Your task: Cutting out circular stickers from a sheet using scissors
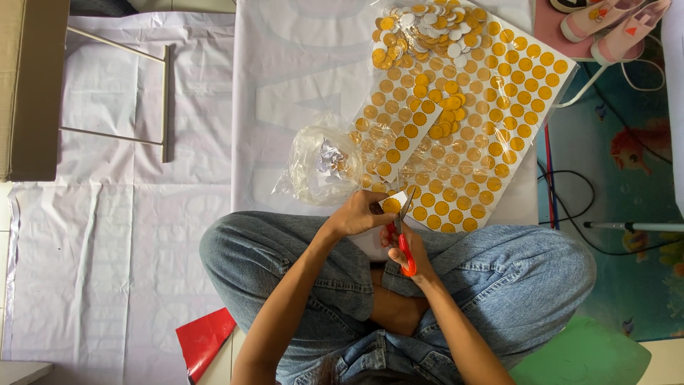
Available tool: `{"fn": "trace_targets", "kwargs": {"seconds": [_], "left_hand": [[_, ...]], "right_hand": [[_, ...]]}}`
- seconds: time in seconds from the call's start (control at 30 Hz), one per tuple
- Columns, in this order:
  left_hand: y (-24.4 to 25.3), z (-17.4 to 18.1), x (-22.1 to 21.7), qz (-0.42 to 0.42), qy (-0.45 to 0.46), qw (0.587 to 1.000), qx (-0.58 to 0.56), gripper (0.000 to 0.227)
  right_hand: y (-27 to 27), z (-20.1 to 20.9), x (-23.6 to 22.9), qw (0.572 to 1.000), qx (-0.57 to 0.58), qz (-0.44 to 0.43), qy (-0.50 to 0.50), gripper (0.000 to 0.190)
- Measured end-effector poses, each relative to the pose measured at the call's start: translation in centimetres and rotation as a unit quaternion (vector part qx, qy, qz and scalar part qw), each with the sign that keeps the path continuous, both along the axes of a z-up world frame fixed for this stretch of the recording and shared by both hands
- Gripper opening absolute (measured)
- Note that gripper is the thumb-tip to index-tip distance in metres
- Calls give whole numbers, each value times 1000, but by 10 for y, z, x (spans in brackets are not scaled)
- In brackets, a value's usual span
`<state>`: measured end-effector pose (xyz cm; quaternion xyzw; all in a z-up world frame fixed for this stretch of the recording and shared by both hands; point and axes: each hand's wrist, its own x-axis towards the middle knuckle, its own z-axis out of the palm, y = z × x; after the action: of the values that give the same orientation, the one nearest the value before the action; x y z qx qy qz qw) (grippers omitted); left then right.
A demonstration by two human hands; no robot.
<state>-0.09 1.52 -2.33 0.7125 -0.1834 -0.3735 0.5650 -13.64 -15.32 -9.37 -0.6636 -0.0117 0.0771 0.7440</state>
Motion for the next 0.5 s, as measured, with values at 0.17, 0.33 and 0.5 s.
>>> {"fn": "trace_targets", "kwargs": {"seconds": [0.17, 0.33, 0.5], "left_hand": [[1, 12, 0, -2, 3, 1000, -11, 18], [2, 17, 0, -7, -11, 1000, -12, 18], [7, 28, -3, -34, -7, 998, -51, 16]], "right_hand": [[3, 1, 1, 1000, -1, -8, -5, 75], [7, 15, 2, 1000, -3, -11, -5, 71], [12, 31, -4, 999, -31, -29, -1, 76]]}}
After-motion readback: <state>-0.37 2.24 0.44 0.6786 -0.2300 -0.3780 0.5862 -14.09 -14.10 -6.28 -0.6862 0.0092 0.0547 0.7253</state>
